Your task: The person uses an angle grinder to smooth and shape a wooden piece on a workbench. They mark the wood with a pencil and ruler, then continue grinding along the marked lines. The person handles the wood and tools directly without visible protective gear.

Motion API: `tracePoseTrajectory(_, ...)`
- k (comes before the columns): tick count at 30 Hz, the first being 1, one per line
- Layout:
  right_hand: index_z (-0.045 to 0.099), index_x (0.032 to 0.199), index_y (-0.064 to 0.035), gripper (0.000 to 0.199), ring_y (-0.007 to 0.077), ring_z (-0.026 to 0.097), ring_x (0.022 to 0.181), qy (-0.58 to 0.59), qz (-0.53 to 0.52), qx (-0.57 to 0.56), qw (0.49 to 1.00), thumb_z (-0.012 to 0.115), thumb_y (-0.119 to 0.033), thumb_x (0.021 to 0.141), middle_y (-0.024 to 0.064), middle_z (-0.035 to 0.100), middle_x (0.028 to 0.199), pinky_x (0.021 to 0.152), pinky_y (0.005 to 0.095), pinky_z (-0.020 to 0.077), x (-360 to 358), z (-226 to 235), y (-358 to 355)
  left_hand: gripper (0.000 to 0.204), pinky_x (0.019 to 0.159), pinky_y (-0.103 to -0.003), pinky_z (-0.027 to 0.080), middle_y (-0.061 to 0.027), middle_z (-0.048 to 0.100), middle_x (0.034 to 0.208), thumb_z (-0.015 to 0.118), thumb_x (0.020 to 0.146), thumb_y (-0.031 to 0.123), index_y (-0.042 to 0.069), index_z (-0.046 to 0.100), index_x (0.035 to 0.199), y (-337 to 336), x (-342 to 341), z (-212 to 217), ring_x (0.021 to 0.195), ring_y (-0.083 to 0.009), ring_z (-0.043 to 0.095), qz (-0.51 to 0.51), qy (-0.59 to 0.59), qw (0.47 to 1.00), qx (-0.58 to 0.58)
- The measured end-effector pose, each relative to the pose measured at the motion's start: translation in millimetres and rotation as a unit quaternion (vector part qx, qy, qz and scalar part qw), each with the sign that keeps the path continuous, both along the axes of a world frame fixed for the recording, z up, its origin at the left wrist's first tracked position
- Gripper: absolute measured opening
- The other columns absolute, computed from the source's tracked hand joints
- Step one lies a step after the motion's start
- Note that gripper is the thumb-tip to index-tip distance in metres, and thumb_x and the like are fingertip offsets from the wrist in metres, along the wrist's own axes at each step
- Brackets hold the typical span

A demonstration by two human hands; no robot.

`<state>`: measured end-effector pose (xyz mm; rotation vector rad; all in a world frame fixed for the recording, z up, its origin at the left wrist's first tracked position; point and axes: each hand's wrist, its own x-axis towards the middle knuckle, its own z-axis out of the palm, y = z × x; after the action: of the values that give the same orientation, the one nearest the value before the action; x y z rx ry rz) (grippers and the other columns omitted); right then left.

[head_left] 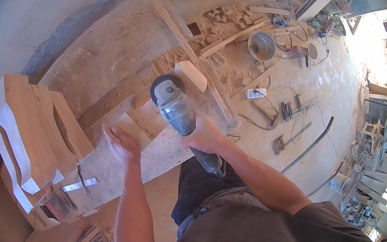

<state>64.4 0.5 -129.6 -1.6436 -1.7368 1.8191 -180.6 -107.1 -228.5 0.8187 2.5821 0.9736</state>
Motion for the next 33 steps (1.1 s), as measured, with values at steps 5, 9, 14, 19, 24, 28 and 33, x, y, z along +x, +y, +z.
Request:
tracePoseTrajectory(5,0.065,0.121,0.0016,0.062,0.0329,0.073,0.094,-0.048,0.036,-0.023,0.998,0.082,-0.021,0.065,0.0200,0.074,0.101,0.088,0.0417,0.0564,-1.9,11.0,6.2,0.058,0.114,-0.046,0.042,-0.0336,0.052,0.152,0.040,0.113,0.031,-0.007,0.043,0.156,3.0,7.7,12.5,0.139,-0.0505,0.052,0.003,-0.005,1.000,0.011)
tracePoseTrajectory(9,0.064,0.122,0.0015,0.064,0.0326,0.073,0.095,-0.005,0.009,-0.004,1.000,0.082,-0.021,0.065,0.0204,0.074,0.101,0.087,0.0424,0.0565,-2.2,-1.2,2.4,0.058,0.112,-0.046,0.044,-0.0346,0.054,0.150,0.041,0.113,0.031,-0.008,0.043,0.156,1.9,3.9,5.3,0.136,-0.0503,0.054,0.007,-0.008,1.000,0.010)
tracePoseTrajectory(14,0.065,0.121,0.0024,0.062,0.0322,0.073,0.093,-0.044,0.053,-0.087,0.994,0.081,-0.020,0.066,0.0207,0.074,0.098,0.084,0.0426,0.0571,-5.9,28.0,20.7,0.058,0.108,-0.047,0.047,-0.0353,0.059,0.143,0.041,0.113,0.032,-0.008,0.045,0.155,1.1,4.3,3.7,0.129,-0.0512,0.058,-0.003,0.037,0.999,0.027)
tracePoseTrajectory(19,0.065,0.120,0.0030,0.062,0.0313,0.073,0.092,-0.011,0.015,0.007,1.000,0.082,-0.019,0.065,0.0195,0.073,0.097,0.084,0.0421,0.0567,-2.5,-0.3,10.7,0.057,0.101,-0.050,0.048,-0.0366,0.062,0.135,0.040,0.113,0.032,-0.006,0.045,0.154,0.9,7.0,7.1,0.121,-0.0521,0.062,-0.006,0.037,0.999,0.024)
tracePoseTrajectory(24,0.064,0.120,0.0042,0.061,0.0354,0.073,0.096,-0.022,0.034,-0.026,0.999,0.081,-0.020,0.066,0.0224,0.073,0.098,0.087,0.0430,0.0563,-6.5,12.8,11.3,0.057,0.101,-0.050,0.049,-0.0366,0.062,0.136,0.040,0.113,0.032,-0.006,0.044,0.155,3.7,7.9,11.7,0.121,-0.0523,0.062,0.013,-0.013,1.000,0.011)
tracePoseTrajectory(28,0.064,0.119,0.0047,0.061,0.0368,0.073,0.097,-0.025,0.011,0.027,0.999,0.081,-0.021,0.066,0.0227,0.074,0.100,0.088,0.0429,0.0564,-3.1,6.0,7.0,0.057,0.108,-0.048,0.046,-0.0357,0.058,0.144,0.040,0.113,0.031,-0.007,0.044,0.155,-4.0,1.6,0.3,0.130,-0.0521,0.057,0.001,0.004,1.000,0.014)
tracePoseTrajectory(33,0.064,0.120,0.0036,0.062,0.0350,0.073,0.098,-0.045,0.031,-0.027,0.998,0.082,-0.021,0.066,0.0223,0.074,0.103,0.089,0.0432,0.0559,1.5,16.9,16.0,0.057,0.115,-0.047,0.042,-0.0348,0.052,0.152,0.040,0.113,0.031,-0.007,0.044,0.155,0.8,3.3,3.8,0.139,-0.0510,0.051,0.006,-0.016,1.000,0.018)
